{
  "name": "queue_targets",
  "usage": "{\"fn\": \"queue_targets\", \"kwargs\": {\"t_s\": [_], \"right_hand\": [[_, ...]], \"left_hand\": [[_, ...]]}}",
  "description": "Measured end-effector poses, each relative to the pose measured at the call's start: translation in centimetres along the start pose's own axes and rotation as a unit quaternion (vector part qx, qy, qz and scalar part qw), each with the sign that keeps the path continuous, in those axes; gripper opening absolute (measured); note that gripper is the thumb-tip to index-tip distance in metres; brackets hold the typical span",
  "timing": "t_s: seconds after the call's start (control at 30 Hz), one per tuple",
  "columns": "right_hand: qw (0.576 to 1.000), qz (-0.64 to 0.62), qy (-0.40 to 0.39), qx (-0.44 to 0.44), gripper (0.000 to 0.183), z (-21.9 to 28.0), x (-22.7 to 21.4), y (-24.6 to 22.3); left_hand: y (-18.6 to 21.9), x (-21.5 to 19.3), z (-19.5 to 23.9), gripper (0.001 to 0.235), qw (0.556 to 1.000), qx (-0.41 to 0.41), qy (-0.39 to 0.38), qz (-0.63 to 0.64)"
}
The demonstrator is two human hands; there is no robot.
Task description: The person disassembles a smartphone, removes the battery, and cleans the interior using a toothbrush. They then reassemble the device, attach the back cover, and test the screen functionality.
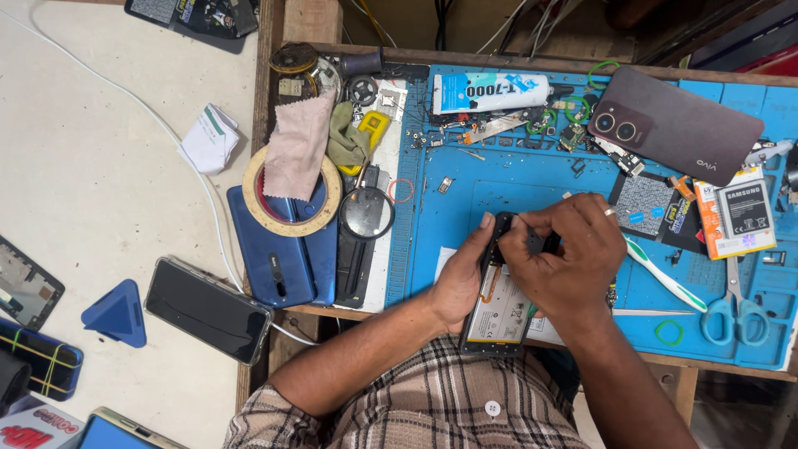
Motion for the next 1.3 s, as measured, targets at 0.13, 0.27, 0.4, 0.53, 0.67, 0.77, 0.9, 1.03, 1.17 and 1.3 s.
{"fn": "queue_targets", "kwargs": {"t_s": [0.13, 0.27, 0.4, 0.53, 0.67, 0.77, 0.9, 1.03, 1.17, 1.3], "right_hand": [[1.000, -0.003, -0.003, 0.001, 0.013, 0.1, 0.0, 0.2], [1.000, -0.028, 0.001, -0.004, 0.013, 0.1, -0.2, 0.7], [0.987, -0.139, 0.024, 0.072, 0.009, 0.5, -1.6, 2.8], [0.979, -0.152, 0.062, 0.118, 0.009, 1.2, -4.0, 5.7], [0.971, -0.150, 0.066, 0.176, 0.008, 3.3, -5.3, 8.6], [0.969, -0.134, 0.054, 0.200, 0.007, 5.3, -5.6, 9.8], [0.972, -0.114, 0.045, 0.200, 0.006, 6.1, -5.6, 10.3], [0.982, -0.098, 0.055, 0.154, 0.008, 5.2, -5.7, 8.7], [0.987, -0.096, 0.057, 0.118, 0.013, 3.5, -5.3, 5.7], [0.999, -0.030, 0.022, 0.018, 0.012, 1.4, -3.1, 1.0]], "left_hand": [[0.0, -0.1, -0.1, 0.072, 1.000, -0.004, 0.001, -0.003], [0.2, 0.4, 0.0, 0.073, 0.999, 0.001, -0.026, 0.027], [0.5, 2.0, 0.6, 0.082, 0.987, -0.045, -0.107, 0.114], [2.0, 3.3, 1.2, 0.097, 0.977, -0.031, -0.164, 0.130], [2.8, 3.8, 1.6, 0.099, 0.976, -0.008, -0.171, 0.137], [3.3, 4.0, 1.9, 0.099, 0.980, 0.020, -0.164, 0.114], [4.1, 4.5, 2.4, 0.093, 0.981, 0.084, -0.151, 0.084], [4.1, 5.0, 2.7, 0.090, 0.982, 0.112, -0.138, 0.058], [3.2, 4.9, 2.2, 0.090, 0.982, 0.109, -0.136, 0.074], [2.4, 4.3, 1.2, 0.092, 0.977, 0.146, -0.128, 0.092]]}}
Point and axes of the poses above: each hand's wrist, its own z-axis away from the middle knuckle, its own x-axis out of the palm, y = z × x, the point moved 8 cm from there along -z, towards the middle knuckle, and after that the axes turned 7 degrees about y, right-handed, at the moved point
